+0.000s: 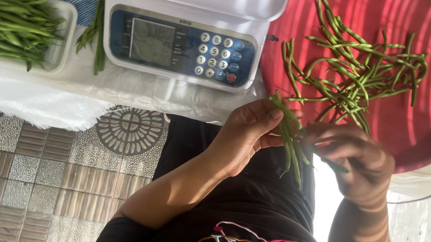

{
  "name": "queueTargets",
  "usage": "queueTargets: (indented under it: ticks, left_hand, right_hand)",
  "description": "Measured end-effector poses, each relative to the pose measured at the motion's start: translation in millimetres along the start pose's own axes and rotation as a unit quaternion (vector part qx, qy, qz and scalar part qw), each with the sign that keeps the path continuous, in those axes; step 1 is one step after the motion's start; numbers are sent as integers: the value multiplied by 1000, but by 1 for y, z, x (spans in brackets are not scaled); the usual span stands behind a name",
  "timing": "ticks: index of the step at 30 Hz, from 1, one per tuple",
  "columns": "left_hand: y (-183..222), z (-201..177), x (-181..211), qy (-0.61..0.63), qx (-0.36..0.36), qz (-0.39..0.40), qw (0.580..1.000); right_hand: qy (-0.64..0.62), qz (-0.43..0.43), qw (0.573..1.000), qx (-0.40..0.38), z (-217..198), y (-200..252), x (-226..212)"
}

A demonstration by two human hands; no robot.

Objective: Sorting and weighing green beans on a digital scale for packaging

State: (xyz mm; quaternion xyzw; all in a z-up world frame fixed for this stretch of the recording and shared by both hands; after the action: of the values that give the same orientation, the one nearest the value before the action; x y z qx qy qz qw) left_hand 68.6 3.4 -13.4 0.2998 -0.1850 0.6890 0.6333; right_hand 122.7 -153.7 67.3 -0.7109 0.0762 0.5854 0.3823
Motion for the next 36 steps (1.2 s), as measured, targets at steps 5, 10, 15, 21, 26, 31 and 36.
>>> queueTargets:
  ticks: [5,10,15,21,26,31,36]
  left_hand:
    - [1,3,14,-16,-23,84,996]
    - [5,4,26,-38,-3,136,990]
    - [12,4,38,-79,20,191,978]
    - [24,11,45,-86,38,262,960]
    - [43,10,75,-167,68,389,903]
    - [39,-15,77,-81,56,445,890]
    - [39,-37,126,-218,77,537,811]
  right_hand:
    - [209,-9,977,-31,19,-12,-11]
    - [229,-29,970,-71,40,-27,-15]
    - [111,59,988,-85,38,-21,0]
    - [137,281,950,-17,24,-23,58]
    - [151,283,943,-90,71,-70,26]
    - [193,186,957,-111,92,-99,18]
    - [368,127,913,-124,69,-154,9]
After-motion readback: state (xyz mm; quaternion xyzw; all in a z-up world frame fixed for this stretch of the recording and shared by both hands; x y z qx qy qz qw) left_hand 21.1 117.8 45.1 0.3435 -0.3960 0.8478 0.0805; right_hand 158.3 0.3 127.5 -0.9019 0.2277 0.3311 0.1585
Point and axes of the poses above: each hand's wrist, its own y-axis away from the middle knuckle, its own z-axis out of the palm, x = y × z, the point moved 7 cm from there along -y, towards the middle knuckle, and after that the axes turned 6 degrees about z, right-handed, at the moved point
